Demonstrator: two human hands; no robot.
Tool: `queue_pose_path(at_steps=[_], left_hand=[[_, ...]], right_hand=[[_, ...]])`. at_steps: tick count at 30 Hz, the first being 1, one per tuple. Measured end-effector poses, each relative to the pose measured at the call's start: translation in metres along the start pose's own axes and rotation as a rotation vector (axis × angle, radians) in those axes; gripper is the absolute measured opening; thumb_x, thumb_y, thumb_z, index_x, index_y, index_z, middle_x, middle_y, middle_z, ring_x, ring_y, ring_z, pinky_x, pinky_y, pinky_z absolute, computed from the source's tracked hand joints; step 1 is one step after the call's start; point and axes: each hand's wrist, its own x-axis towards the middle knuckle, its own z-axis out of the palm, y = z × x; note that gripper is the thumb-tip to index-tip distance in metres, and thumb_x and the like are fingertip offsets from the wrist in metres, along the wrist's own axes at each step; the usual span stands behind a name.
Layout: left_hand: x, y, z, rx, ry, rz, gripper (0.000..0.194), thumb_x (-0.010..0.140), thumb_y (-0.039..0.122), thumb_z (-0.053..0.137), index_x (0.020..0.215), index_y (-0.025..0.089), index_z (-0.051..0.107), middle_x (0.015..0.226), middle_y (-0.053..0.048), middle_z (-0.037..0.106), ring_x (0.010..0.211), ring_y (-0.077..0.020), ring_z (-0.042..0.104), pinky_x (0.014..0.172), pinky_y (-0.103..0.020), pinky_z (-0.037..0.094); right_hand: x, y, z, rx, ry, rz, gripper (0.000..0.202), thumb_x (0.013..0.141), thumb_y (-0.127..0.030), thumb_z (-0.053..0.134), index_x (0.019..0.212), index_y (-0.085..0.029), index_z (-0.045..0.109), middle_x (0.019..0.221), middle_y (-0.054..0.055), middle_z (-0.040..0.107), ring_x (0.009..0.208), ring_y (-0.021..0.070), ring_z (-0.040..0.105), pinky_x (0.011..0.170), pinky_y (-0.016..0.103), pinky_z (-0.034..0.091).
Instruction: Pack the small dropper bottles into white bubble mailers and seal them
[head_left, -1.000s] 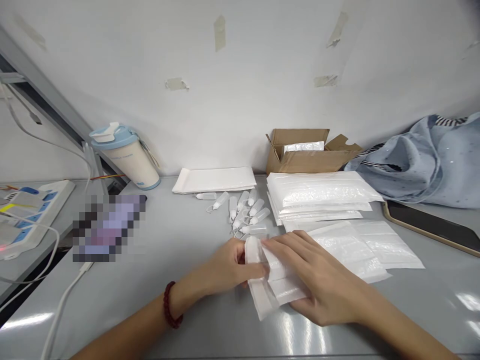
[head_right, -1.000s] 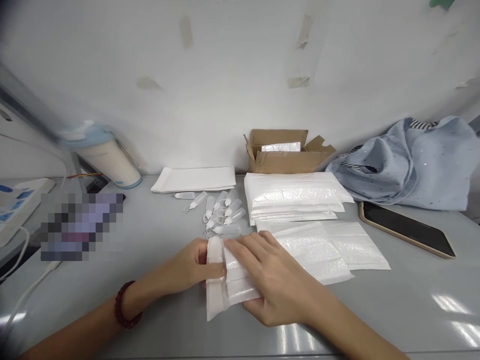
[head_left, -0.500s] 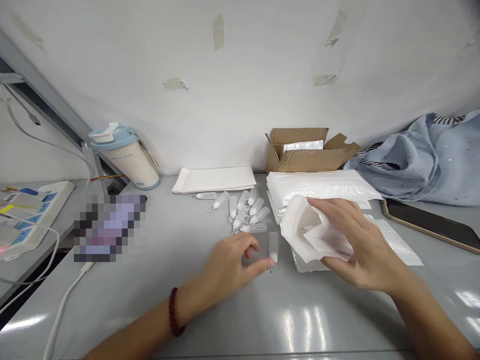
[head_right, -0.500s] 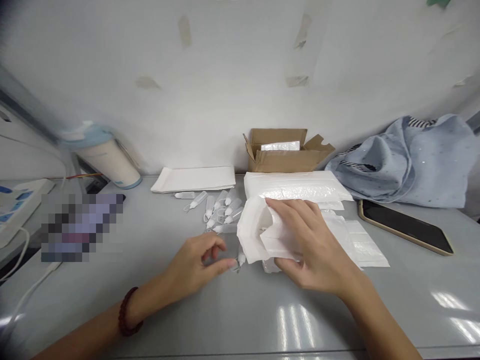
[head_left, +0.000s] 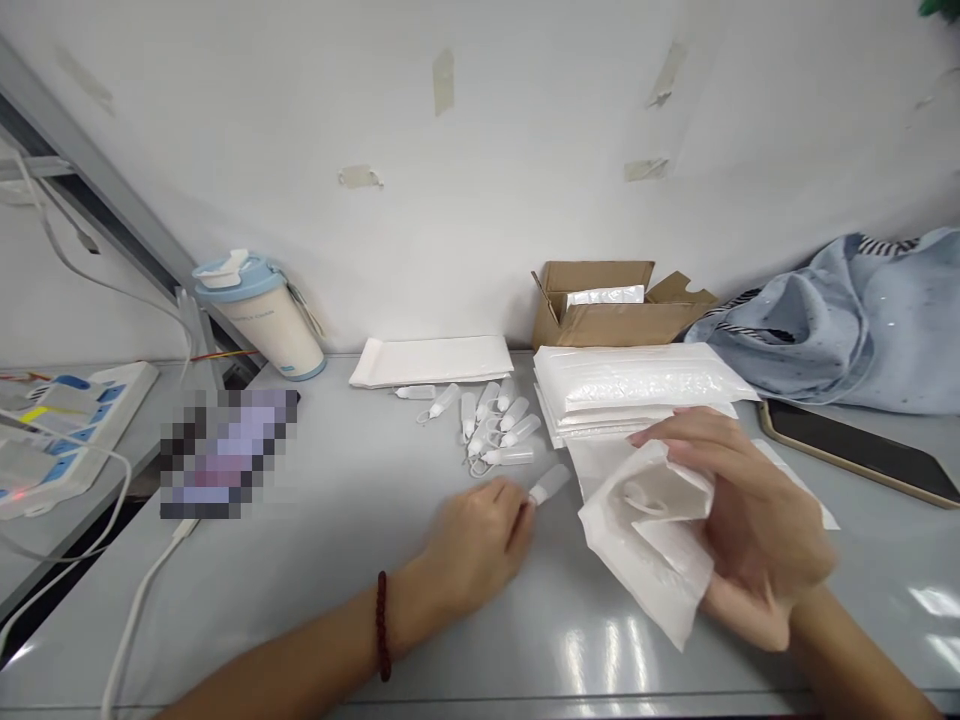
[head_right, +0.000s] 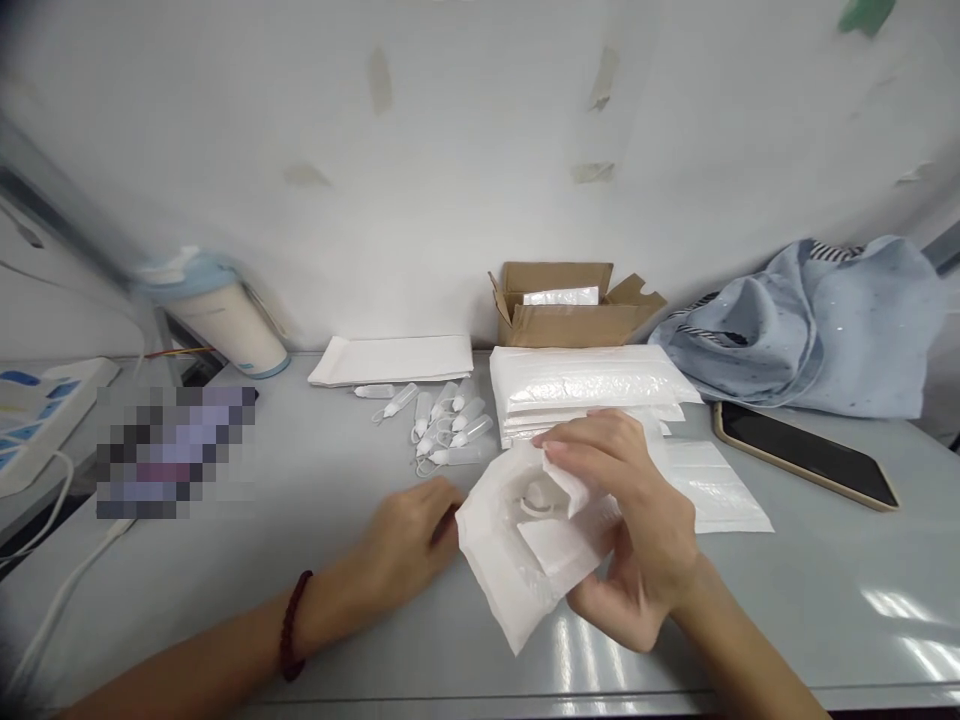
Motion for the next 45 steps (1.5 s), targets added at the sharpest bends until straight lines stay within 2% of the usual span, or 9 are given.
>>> queue_pose_path(at_steps=[5, 8, 14, 23, 28, 34, 38, 41, 45], left_hand=[[0.002, -0.008, -0.047, -0.593, 0.25, -0.241, 0.022, 0.084, 0.033, 0.052, 0.069, 0.016, 0.056, 0.059, 0.003, 0.048, 0.055, -0.0103, 0.042, 0.053, -0.023, 0.032], [0.003, -0.019, -0.081, -0.85, 0.354, -0.193, 0.023, 0.077, 0.028, 0.056, 0.057, 0.017, 0.051, 0.052, 0.004, 0.041, 0.05, -0.0087, 0.034, 0.049, -0.022, 0.026], [0.007, -0.027, -0.096, -0.572, -0.215, -0.204, 0.024, 0.077, 0.03, 0.058, 0.058, 0.016, 0.056, 0.054, 0.004, 0.044, 0.051, -0.0083, 0.034, 0.048, -0.022, 0.025], [0.009, -0.02, -0.047, -0.543, -0.331, -0.192, 0.025, 0.081, 0.034, 0.054, 0.068, 0.015, 0.062, 0.052, 0.006, 0.037, 0.049, -0.0081, 0.03, 0.047, -0.022, 0.022], [0.006, -0.01, -0.042, -0.663, -0.289, -0.161, 0.026, 0.083, 0.038, 0.057, 0.074, 0.015, 0.065, 0.053, 0.006, 0.035, 0.051, -0.008, 0.028, 0.047, -0.022, 0.022], [-0.003, 0.006, -0.048, -0.692, -0.046, -0.057, 0.028, 0.086, 0.034, 0.056, 0.068, 0.014, 0.063, 0.055, 0.005, 0.042, 0.051, -0.0063, 0.031, 0.046, -0.019, 0.026], [-0.01, 0.015, -0.05, -0.542, 0.148, 0.145, 0.021, 0.087, 0.02, 0.054, 0.067, 0.014, 0.06, 0.053, 0.005, 0.045, 0.048, -0.005, 0.033, 0.045, -0.018, 0.027], [-0.018, 0.02, -0.055, -0.43, 0.364, 0.328, 0.019, 0.084, 0.011, 0.05, 0.066, 0.015, 0.054, 0.051, 0.006, 0.044, 0.045, -0.0048, 0.031, 0.043, -0.019, 0.025], [-0.027, 0.023, -0.063, -0.383, 0.508, 0.329, 0.02, 0.084, 0.008, 0.045, 0.066, 0.018, 0.047, 0.051, 0.006, 0.041, 0.044, -0.0054, 0.031, 0.042, -0.019, 0.026]], right_hand=[[0.009, 0.01, 0.003, -0.175, -0.233, -0.017, 0.068, 0.067, -0.02, 0.051, 0.133, -0.024, 0.036, 0.112, 0.011, 0.053, 0.103, 0.0341, 0.051, 0.084, 0.053, 0.039], [0.008, 0.019, 0.012, -0.254, -0.487, 0.056, 0.065, 0.069, -0.021, 0.053, 0.133, -0.021, 0.039, 0.126, 0.013, 0.049, 0.117, 0.0336, 0.044, 0.094, 0.053, 0.037], [-0.004, 0.025, 0.031, -0.364, -0.813, 0.092, 0.077, 0.072, -0.018, 0.053, 0.144, -0.014, 0.026, 0.145, 0.018, 0.034, 0.134, 0.0354, 0.027, 0.103, 0.059, 0.028], [0.003, 0.016, 0.027, -0.28, -0.7, 0.144, 0.079, 0.066, -0.012, 0.051, 0.141, -0.019, 0.029, 0.125, 0.014, 0.047, 0.115, 0.0328, 0.042, 0.092, 0.054, 0.039], [0.007, 0.011, 0.023, -0.19, -0.66, 0.11, 0.077, 0.064, -0.012, 0.05, 0.138, -0.017, 0.03, 0.125, 0.013, 0.048, 0.114, 0.0299, 0.043, 0.093, 0.049, 0.039], [0.008, 0.003, 0.023, -0.18, -0.597, 0.128, 0.082, 0.061, -0.019, 0.055, 0.139, -0.018, 0.027, 0.131, 0.014, 0.044, 0.117, 0.0324, 0.042, 0.095, 0.05, 0.037], [0.005, 0.007, 0.019, -0.184, -0.507, 0.141, 0.081, 0.062, -0.019, 0.053, 0.138, -0.019, 0.026, 0.126, 0.013, 0.049, 0.112, 0.0317, 0.047, 0.091, 0.049, 0.041], [0.005, 0.011, 0.011, -0.157, -0.338, 0.096, 0.071, 0.064, -0.02, 0.051, 0.133, -0.02, 0.034, 0.121, 0.011, 0.052, 0.104, 0.0301, 0.052, 0.084, 0.046, 0.044], [0.008, 0.011, 0.003, -0.13, -0.046, 0.013, 0.058, 0.068, -0.021, 0.053, 0.126, -0.022, 0.045, 0.103, 0.01, 0.056, 0.088, 0.0285, 0.055, 0.068, 0.041, 0.046]])
